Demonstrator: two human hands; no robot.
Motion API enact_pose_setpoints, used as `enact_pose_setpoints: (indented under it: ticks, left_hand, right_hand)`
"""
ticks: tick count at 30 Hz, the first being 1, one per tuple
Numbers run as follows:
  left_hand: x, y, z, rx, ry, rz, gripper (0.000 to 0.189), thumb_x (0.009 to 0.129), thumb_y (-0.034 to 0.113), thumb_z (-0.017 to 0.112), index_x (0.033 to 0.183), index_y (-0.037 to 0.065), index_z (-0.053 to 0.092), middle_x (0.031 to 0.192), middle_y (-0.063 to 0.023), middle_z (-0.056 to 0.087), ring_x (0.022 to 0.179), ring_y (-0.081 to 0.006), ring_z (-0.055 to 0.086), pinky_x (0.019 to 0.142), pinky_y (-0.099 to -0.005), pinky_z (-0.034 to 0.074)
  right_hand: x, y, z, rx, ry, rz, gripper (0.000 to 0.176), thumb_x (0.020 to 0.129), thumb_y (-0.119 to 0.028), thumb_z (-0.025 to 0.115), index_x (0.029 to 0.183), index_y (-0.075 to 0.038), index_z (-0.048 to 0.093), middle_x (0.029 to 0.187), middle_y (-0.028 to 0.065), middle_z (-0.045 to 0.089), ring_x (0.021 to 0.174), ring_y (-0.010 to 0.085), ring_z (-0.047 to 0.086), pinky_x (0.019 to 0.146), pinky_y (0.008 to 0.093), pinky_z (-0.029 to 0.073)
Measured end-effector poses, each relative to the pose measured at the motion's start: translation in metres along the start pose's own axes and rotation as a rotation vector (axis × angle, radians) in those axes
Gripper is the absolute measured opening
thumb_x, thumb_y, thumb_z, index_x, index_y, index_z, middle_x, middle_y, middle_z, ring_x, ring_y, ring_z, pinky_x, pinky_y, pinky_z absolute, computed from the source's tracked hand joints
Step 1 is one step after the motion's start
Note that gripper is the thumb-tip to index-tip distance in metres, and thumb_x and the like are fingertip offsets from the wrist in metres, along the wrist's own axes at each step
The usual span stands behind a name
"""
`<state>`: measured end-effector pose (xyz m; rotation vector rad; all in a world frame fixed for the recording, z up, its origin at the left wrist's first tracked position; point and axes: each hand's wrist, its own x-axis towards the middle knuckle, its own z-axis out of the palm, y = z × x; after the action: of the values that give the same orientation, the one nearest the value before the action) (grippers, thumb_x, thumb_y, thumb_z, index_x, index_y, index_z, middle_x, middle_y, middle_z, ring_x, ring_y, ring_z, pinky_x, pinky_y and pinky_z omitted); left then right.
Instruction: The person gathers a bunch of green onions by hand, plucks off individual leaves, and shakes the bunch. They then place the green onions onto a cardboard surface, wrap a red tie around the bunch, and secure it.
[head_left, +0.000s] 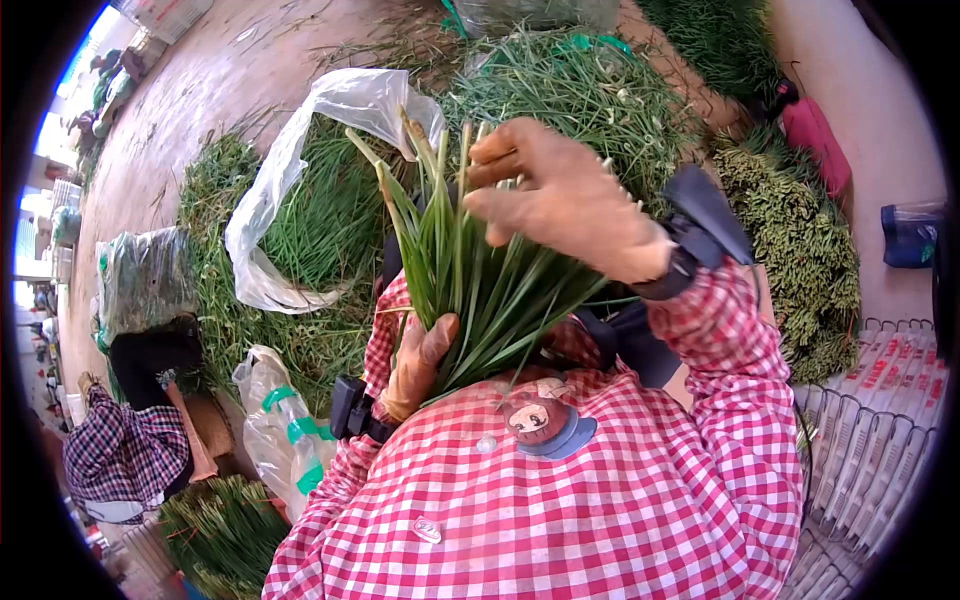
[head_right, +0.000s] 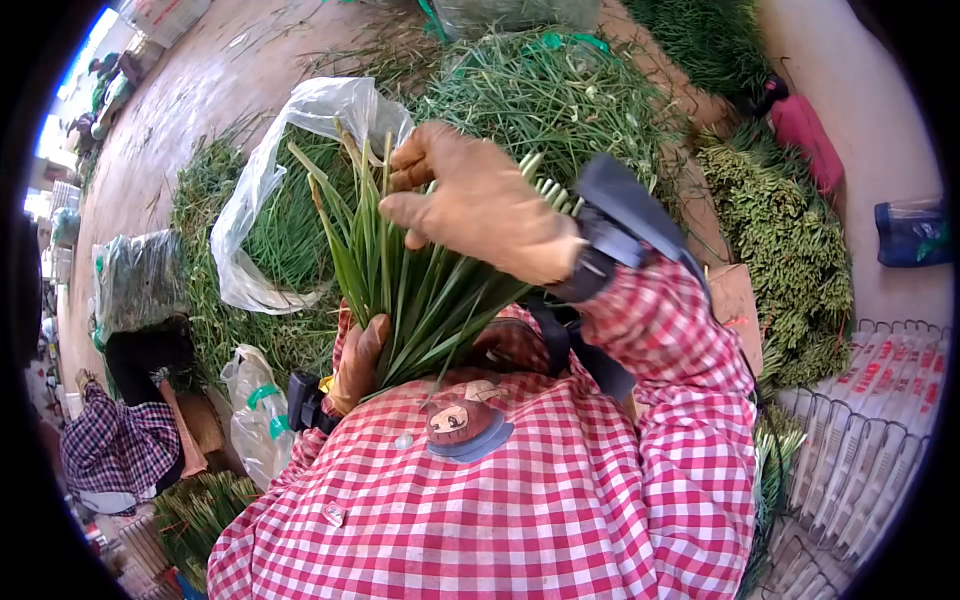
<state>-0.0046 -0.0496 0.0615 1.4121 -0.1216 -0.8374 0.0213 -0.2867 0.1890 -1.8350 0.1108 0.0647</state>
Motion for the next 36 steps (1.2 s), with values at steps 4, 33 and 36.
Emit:
enact_pose_setpoints:
  ticks: [4,33,36]
  left_hand:
    - [-0.004,-0.017,-0.008,0.694,0.079,0.734,0.045,0.093,0.036,0.052,0.123,0.002,0.053,0.110,-0.0135,0.061,0.096,-0.0209,0.059,0.085,-0.0316,0.046]
    - [0.028,0.046,0.024,0.595,0.195,0.260,0.042,0.085,0.025,0.062,0.115,-0.004,0.055,0.108,-0.0161,0.063,0.096,-0.0250,0.061,0.081,-0.0336,0.047]
    - [0.045,0.051,0.042,0.923,0.226,0.525,0.075,0.081,0.018,0.064,0.140,-0.005,0.024,0.101,-0.0214,0.062,0.084,-0.0377,0.063,0.072,-0.0387,0.050]
  right_hand:
    - [0.006,0.004,0.019,-0.020,-0.113,0.080,0.031,0.085,-0.013,0.064,0.108,0.002,0.051,0.080,0.0077,0.063,0.057,0.0085,0.060,0.053,0.0214,0.047]
    - [-0.050,0.070,0.025,0.278,-0.473,0.263,0.065,0.082,-0.050,0.065,0.124,-0.002,0.051,0.107,0.0099,0.061,0.099,0.0190,0.055,0.088,0.0323,0.044]
    - [-0.031,0.066,0.030,0.495,-0.314,0.120,0.063,0.080,-0.041,0.072,0.124,-0.002,0.050,0.113,0.0045,0.056,0.105,0.0157,0.050,0.092,0.0304,0.041]
